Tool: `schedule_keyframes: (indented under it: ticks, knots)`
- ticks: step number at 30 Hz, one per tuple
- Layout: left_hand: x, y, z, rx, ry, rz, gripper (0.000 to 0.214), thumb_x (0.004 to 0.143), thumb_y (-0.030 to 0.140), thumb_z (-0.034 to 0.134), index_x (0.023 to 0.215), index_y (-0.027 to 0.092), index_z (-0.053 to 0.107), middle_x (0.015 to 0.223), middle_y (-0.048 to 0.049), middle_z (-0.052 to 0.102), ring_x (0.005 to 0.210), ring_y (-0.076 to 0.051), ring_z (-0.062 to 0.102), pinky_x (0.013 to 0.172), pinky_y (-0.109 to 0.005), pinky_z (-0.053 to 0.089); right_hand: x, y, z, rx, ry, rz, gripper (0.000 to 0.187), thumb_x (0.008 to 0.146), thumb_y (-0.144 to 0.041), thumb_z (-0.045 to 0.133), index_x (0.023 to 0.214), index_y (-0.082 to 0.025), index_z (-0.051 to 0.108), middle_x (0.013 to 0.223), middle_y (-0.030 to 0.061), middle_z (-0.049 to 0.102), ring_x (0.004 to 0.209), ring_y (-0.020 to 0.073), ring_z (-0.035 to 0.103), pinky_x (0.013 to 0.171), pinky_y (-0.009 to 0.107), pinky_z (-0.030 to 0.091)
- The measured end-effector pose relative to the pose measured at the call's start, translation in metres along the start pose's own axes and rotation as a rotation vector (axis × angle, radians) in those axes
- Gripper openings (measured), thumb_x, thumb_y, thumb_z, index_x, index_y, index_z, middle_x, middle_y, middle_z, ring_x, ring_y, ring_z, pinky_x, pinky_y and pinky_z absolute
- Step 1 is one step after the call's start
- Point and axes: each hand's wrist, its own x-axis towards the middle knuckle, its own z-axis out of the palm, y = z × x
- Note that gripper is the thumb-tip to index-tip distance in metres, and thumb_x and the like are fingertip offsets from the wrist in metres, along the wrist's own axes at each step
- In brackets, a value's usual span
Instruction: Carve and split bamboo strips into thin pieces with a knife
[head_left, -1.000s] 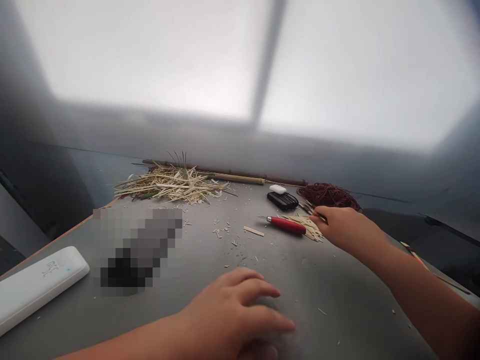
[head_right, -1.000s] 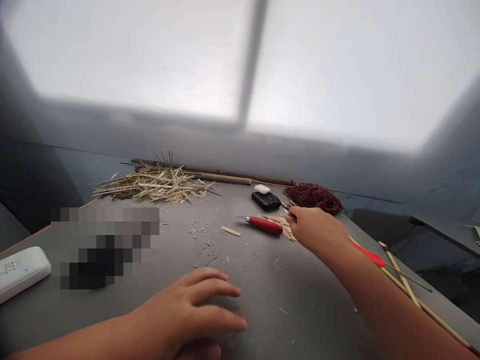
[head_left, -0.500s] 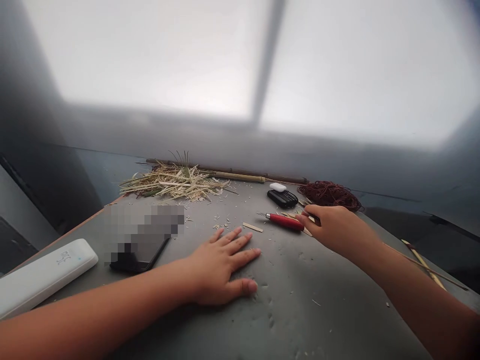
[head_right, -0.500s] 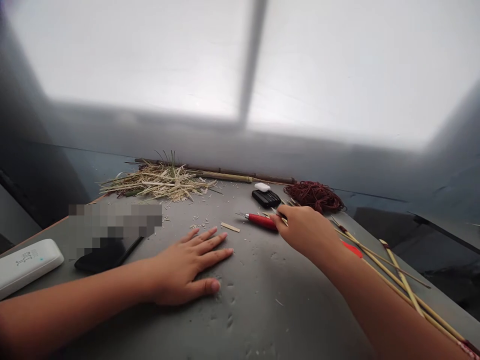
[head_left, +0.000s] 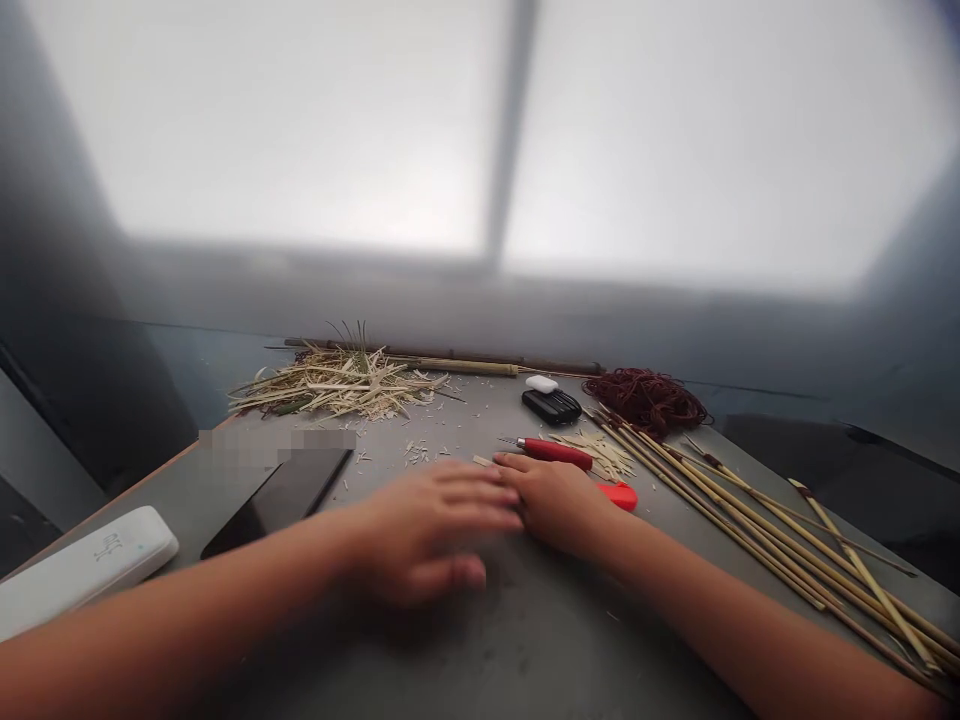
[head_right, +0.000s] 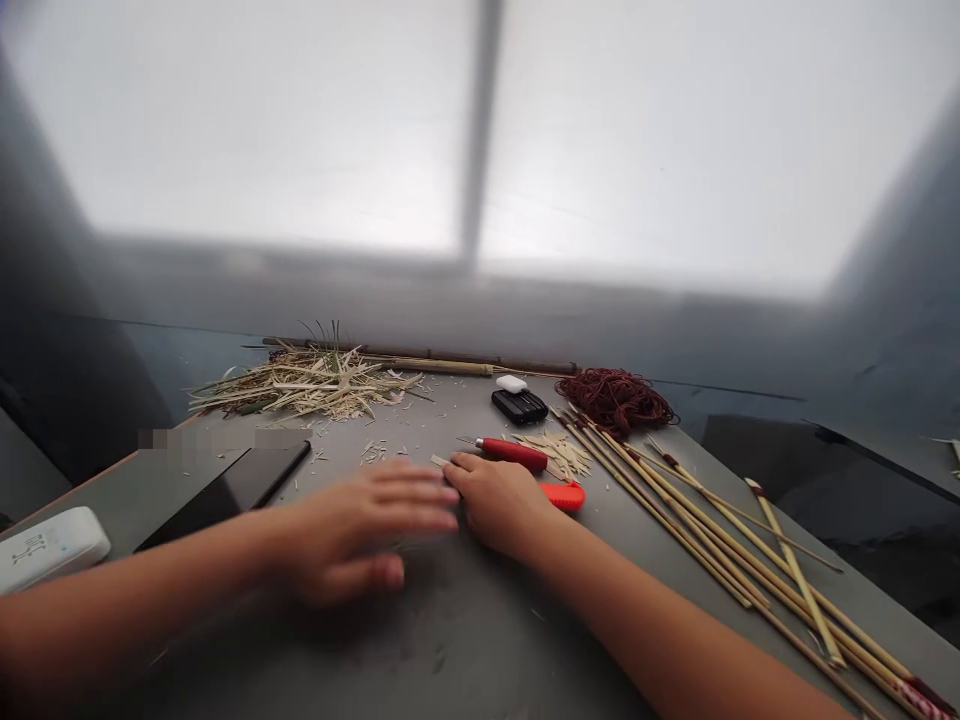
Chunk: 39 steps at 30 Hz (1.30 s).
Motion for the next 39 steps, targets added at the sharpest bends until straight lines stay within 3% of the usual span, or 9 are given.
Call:
schedule_keyframes:
  ticks: [2,5,8,11,16,21,26,33,39]
  knots:
    - [-0.003,0.012,0.010,-0.071,-0.134,0.032,0.053,0.091,0.046,0.052,0.142,0.037,0.042,0.153,0.0004,0.036,0.143,-0.028,0.027,0.118,-0.049,0.015,0.000,0.006,0.002,0.014,0.002,0.022,0.036,0.080,-0.013,0.055,0.113,-0.022,0.067,0.117,0.0068,0.068,0.095,0.0219,0.066,0.069,0.027,0.046]
    - [-0.005,-0.012,0.015,-0.040,-0.129,-0.160,0.060,0.090,0.055,0.048,0.145,0.035,0.036,0.155,-0.0046,0.030,0.144,-0.032,0.023,0.115,-0.057,0.011,-0.003,0.014,0.002,0.030,0.031,0.080,0.024,0.084,-0.012,0.052,0.098,-0.019,0.070,0.102,0.0087,0.071,0.088,0.0210,0.067,0.069,0.027,0.045]
    - [-0.002,-0.058,0.003,0.029,0.214,-0.504,0.060,0.082,0.052,0.060,0.133,0.021,0.055,0.149,-0.0149,0.042,0.143,-0.039,0.022,0.113,-0.062,0.000,-0.007,0.019,0.000,0.051,0.086,0.106,0.020,0.085,-0.010,0.051,0.088,-0.020,0.068,0.093,0.0073,0.071,0.081,0.0194,0.066,0.067,0.026,0.043]
    - [0.003,-0.076,-0.011,0.022,0.395,-0.585,0.051,0.085,0.037,0.057,0.129,0.011,0.056,0.151,-0.0195,0.036,0.145,-0.040,0.010,0.113,-0.062,-0.003,-0.011,0.018,-0.002,0.081,0.184,0.101,0.018,0.085,-0.010,0.051,0.089,-0.020,0.066,0.088,0.0052,0.070,0.077,0.0182,0.064,0.067,0.025,0.042]
    - [0.011,-0.031,0.000,-0.231,0.425,-0.583,0.040,0.086,0.041,0.056,0.118,0.017,0.060,0.115,-0.0137,0.069,0.104,-0.028,0.066,0.090,-0.045,0.051,-0.014,0.002,-0.006,0.147,0.459,0.094,0.018,0.092,-0.018,0.046,0.088,-0.018,0.063,0.082,0.0059,0.068,0.069,0.0173,0.060,0.063,0.027,0.039]
    - [0.010,0.010,0.018,-0.955,0.528,-0.677,0.034,0.080,0.044,0.067,0.102,0.018,0.060,0.105,-0.0090,0.070,0.099,-0.022,0.066,0.085,-0.034,0.052,-0.019,-0.025,-0.006,0.242,0.563,-0.099,0.016,0.090,-0.017,0.046,0.083,-0.021,0.060,0.075,0.0015,0.066,0.065,0.0130,0.057,0.061,0.023,0.041]
    - [0.002,0.007,0.023,-0.890,0.579,-0.663,0.026,0.082,0.043,0.063,0.077,0.019,0.053,0.075,0.0005,0.062,0.076,-0.016,0.061,0.077,-0.032,0.050,-0.023,-0.036,0.002,0.341,0.548,-0.233,0.011,0.091,-0.018,0.048,0.092,-0.021,0.058,0.074,0.0008,0.063,0.058,0.0114,0.053,0.053,0.022,0.037]
    - [-0.005,0.001,0.026,-0.798,0.569,-0.619,0.016,0.084,0.035,0.057,0.087,0.020,0.053,0.079,-0.0011,0.063,0.075,-0.018,0.062,0.063,-0.030,0.051,-0.025,-0.031,0.003,0.357,0.394,-0.341,0.036,0.079,-0.010,0.042,0.114,-0.017,0.037,0.094,0.0086,0.058,0.067,0.0159,0.054,0.059,0.029,0.047]
    - [-0.006,-0.003,0.025,-0.632,0.518,-0.577,0.014,0.086,0.024,0.053,0.096,0.020,0.062,0.088,-0.0041,0.069,0.086,-0.020,0.066,0.078,-0.032,0.052,-0.022,-0.024,0.004,0.305,0.354,-0.466,0.030,0.090,-0.004,0.037,0.113,-0.018,0.049,0.106,0.0105,0.063,0.088,0.0176,0.060,0.072,0.029,0.049]
